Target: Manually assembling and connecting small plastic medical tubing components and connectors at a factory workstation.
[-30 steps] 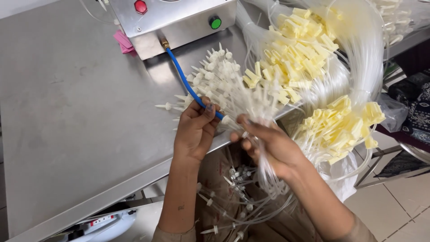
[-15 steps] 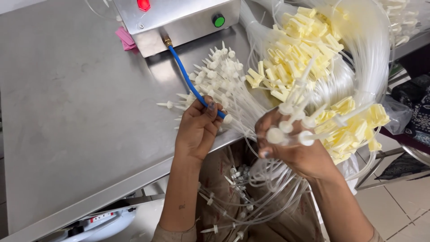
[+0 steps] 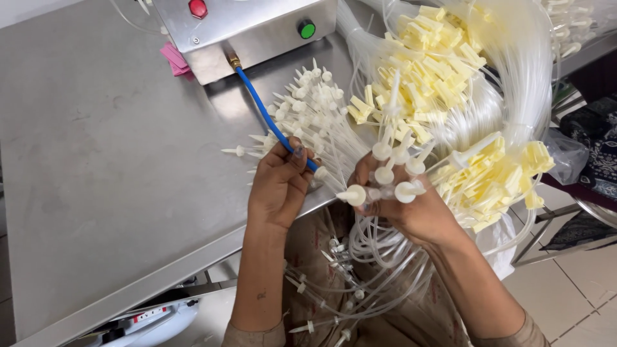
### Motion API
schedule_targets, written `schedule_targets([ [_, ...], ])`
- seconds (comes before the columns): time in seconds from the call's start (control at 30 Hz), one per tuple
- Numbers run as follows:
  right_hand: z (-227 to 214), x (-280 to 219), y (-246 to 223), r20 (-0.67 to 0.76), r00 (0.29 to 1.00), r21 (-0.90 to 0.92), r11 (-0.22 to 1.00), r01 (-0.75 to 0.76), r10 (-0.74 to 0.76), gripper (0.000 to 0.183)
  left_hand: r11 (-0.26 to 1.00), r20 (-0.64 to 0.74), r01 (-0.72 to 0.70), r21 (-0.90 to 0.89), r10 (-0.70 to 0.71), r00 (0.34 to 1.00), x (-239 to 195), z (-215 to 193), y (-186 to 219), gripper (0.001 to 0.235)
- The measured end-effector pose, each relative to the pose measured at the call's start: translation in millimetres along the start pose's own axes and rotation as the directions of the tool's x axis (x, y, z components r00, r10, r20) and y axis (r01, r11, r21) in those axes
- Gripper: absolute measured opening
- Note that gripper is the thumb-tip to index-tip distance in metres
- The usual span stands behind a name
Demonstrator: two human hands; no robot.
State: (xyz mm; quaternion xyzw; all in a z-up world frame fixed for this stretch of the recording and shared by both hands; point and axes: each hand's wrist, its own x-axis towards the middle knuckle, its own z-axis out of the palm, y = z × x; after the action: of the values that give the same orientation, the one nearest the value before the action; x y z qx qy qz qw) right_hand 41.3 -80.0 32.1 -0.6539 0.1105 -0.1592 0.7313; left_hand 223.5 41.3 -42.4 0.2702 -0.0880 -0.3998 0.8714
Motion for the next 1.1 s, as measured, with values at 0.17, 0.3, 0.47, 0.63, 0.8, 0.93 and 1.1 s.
schedule_targets([
  [0.17,-14,1,42,0.103,0.994,0.356,0.935,-0.002,-0.038,0.035,1.000,0.036,-0.001,-0.005,0.001,0.999,2,-3,-3,0.011],
  [0.3,-10,-8,48,0.111,0.992,0.483,0.876,-0.008,-0.052,0.032,0.999,0.021,0.041,0.013,-0.041,0.999,3,-8,-5,0.013],
  [0.47,-20,-49,54,0.273,0.949,0.704,0.705,-0.087,-0.156,0.017,0.997,0.046,0.012,-0.071,-0.009,0.999,6,-8,-7,0.014],
  [0.63,-14,-56,35,0.156,0.987,0.422,0.900,-0.105,0.042,0.065,0.999,0.027,0.032,0.015,-0.032,0.999,0,3,-3,0.013],
  [0.8,0,-44,17,-0.038,0.949,0.148,0.941,-0.304,0.313,0.055,1.000,0.075,0.006,-0.025,-0.004,0.997,-3,0,-2,0.011],
  [0.93,6,-32,10,-0.039,0.909,0.133,0.904,-0.406,0.414,0.049,1.000,0.085,0.011,-0.016,-0.010,0.996,-5,3,-1,0.010],
  [1.1,19,-11,0,-0.078,0.894,-0.015,0.897,-0.443,0.440,0.044,1.000,0.055,0.001,0.001,-0.001,0.998,1,-2,-8,0.011],
])
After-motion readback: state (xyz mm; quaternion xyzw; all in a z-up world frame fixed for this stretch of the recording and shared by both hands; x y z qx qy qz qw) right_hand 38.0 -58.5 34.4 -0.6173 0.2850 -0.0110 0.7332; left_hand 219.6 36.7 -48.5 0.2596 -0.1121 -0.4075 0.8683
